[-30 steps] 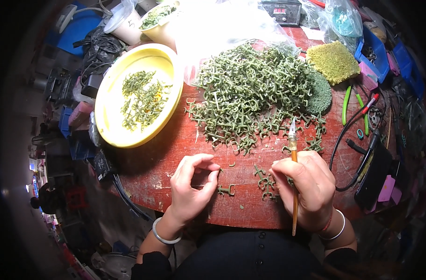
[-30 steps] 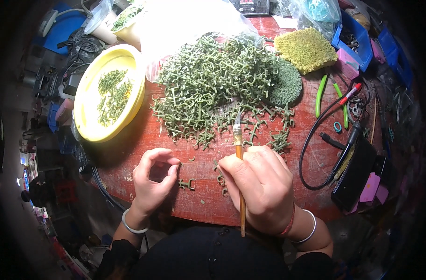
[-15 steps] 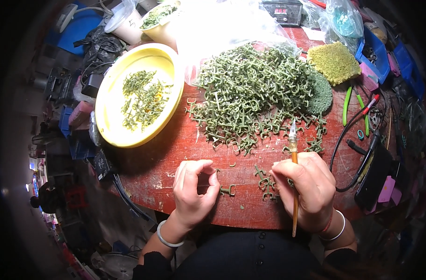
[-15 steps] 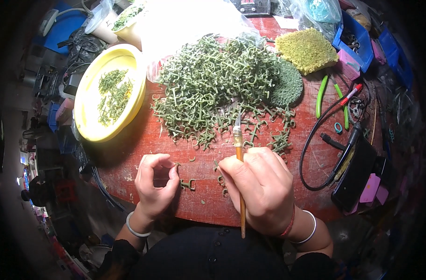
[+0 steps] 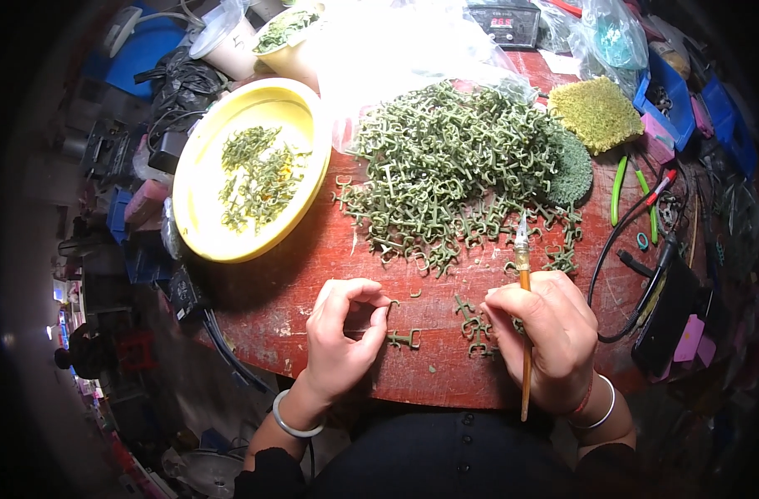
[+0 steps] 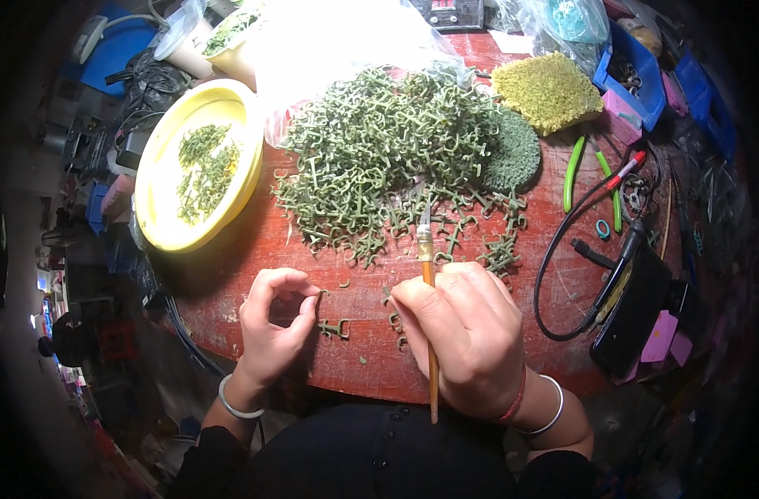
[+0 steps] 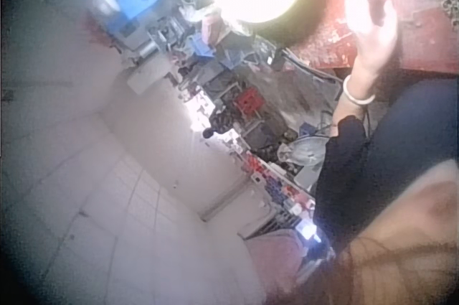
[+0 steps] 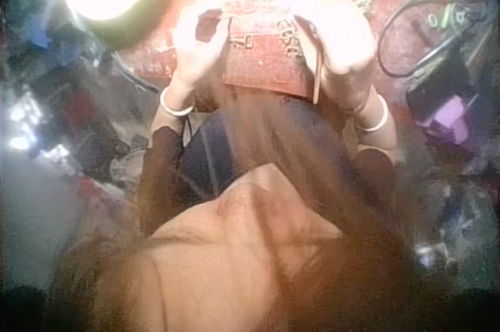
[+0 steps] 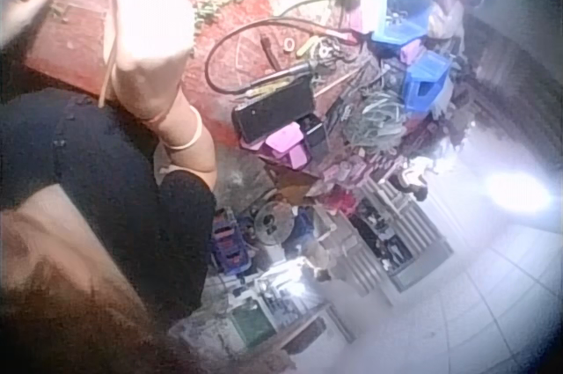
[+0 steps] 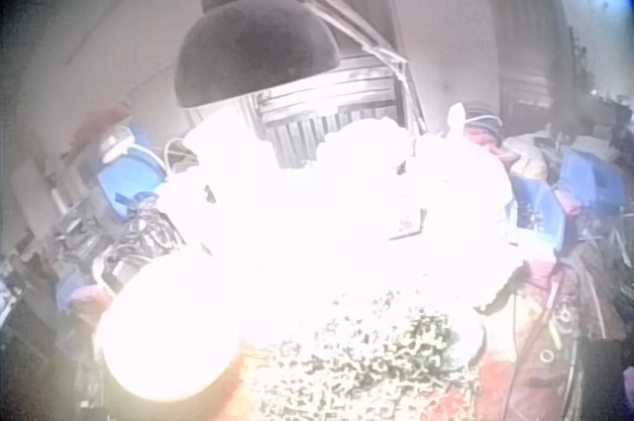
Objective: The person picks up small green metal pieces and joins them using a soldering iron and wire at a workshop table.
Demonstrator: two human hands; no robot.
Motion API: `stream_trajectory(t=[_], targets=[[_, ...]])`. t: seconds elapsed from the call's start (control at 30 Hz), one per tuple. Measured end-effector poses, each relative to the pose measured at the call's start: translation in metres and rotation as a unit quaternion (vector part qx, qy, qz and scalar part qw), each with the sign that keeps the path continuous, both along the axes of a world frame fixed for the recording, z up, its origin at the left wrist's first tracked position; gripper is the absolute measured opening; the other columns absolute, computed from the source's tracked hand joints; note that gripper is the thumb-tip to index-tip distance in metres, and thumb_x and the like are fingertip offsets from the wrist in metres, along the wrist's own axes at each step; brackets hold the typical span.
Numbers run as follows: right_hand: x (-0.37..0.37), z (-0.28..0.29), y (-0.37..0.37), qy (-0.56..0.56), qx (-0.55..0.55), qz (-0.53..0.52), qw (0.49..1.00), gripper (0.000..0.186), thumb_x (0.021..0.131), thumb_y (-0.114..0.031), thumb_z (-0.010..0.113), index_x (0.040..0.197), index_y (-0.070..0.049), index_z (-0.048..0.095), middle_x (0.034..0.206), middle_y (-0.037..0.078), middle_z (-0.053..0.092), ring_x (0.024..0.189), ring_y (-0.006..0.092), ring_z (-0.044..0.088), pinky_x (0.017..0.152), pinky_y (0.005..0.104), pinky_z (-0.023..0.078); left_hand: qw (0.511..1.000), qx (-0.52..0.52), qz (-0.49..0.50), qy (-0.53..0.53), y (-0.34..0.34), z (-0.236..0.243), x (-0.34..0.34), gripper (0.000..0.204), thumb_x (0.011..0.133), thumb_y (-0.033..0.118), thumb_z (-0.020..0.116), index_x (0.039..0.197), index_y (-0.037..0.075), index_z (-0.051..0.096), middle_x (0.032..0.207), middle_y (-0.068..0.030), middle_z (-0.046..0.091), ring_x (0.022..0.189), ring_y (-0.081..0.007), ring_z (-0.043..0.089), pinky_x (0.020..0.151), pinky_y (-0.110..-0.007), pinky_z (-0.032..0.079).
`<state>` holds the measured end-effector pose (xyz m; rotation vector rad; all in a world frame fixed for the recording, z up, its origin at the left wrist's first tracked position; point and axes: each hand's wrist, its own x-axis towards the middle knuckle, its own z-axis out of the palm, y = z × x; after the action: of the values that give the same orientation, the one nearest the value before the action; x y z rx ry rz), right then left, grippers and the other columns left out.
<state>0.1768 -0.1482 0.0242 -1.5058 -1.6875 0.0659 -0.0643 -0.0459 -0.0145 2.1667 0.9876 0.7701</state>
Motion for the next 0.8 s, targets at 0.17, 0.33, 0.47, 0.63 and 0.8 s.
stream_trajectory(t=[0.17, 0.33, 0.47, 0.63, 0.8], targets=[[0.000, 0.000, 0.001, 0.002, 0.001, -0.001, 1.000, 0.024, 0.078, 0.004, 0.081, 0.098, 0.000, 0.068, 0.080, 0.013, 0.062, 0.076, 0.0325, 0.065, 0.068, 0.0406, 0.053, 1.000, -0.022, 0.015, -0.014, 0.000, -0.003, -0.001, 0.034, 0.083, -0.010, 0.075, 0.113, 0.002, 0.064, 0.098, -0.0086, 0.071, 0.088, -0.0181, 0.071, 0.077, -0.030, 0.055], [-0.001, -0.001, 0.001, 0.010, 0.005, 0.000, 1.000, 0.024, 0.078, 0.004, 0.081, 0.098, 0.000, 0.068, 0.081, 0.013, 0.063, 0.076, 0.0325, 0.065, 0.068, 0.0407, 0.053, 1.000, 0.004, 0.021, -0.006, 0.007, 0.002, -0.002, 0.033, 0.082, -0.009, 0.075, 0.111, 0.002, 0.065, 0.097, -0.0102, 0.070, 0.089, -0.0232, 0.069, 0.075, -0.033, 0.056], [0.001, 0.001, 0.000, 0.006, 0.003, -0.004, 1.000, 0.024, 0.078, 0.004, 0.081, 0.098, 0.000, 0.068, 0.081, 0.013, 0.063, 0.075, 0.0323, 0.065, 0.068, 0.0407, 0.053, 1.000, 0.019, 0.007, -0.015, 0.008, 0.011, 0.003, 0.027, 0.081, -0.009, 0.075, 0.105, 0.002, 0.067, 0.096, -0.0110, 0.070, 0.087, -0.0248, 0.068, 0.075, -0.034, 0.055], [0.003, 0.003, 0.000, 0.006, 0.008, -0.009, 1.000, 0.025, 0.079, 0.004, 0.081, 0.100, 0.000, 0.068, 0.081, 0.013, 0.063, 0.075, 0.0321, 0.065, 0.068, 0.0405, 0.053, 0.990, 0.078, -0.113, 0.000, 0.009, 0.024, 0.020, 0.033, 0.078, -0.008, 0.076, 0.109, 0.002, 0.071, 0.096, -0.0121, 0.070, 0.089, -0.0297, 0.066, 0.080, -0.040, 0.053], [0.004, 0.000, 0.001, -0.001, 0.007, -0.007, 1.000, 0.026, 0.080, 0.001, 0.082, 0.102, 0.000, 0.068, 0.083, 0.013, 0.064, 0.075, 0.0318, 0.064, 0.068, 0.0400, 0.053, 0.963, 0.146, -0.224, 0.023, 0.008, 0.017, 0.046, 0.042, 0.081, -0.003, 0.072, 0.122, -0.002, 0.070, 0.108, -0.0129, 0.075, 0.091, -0.0307, 0.069, 0.084, -0.040, 0.057]])
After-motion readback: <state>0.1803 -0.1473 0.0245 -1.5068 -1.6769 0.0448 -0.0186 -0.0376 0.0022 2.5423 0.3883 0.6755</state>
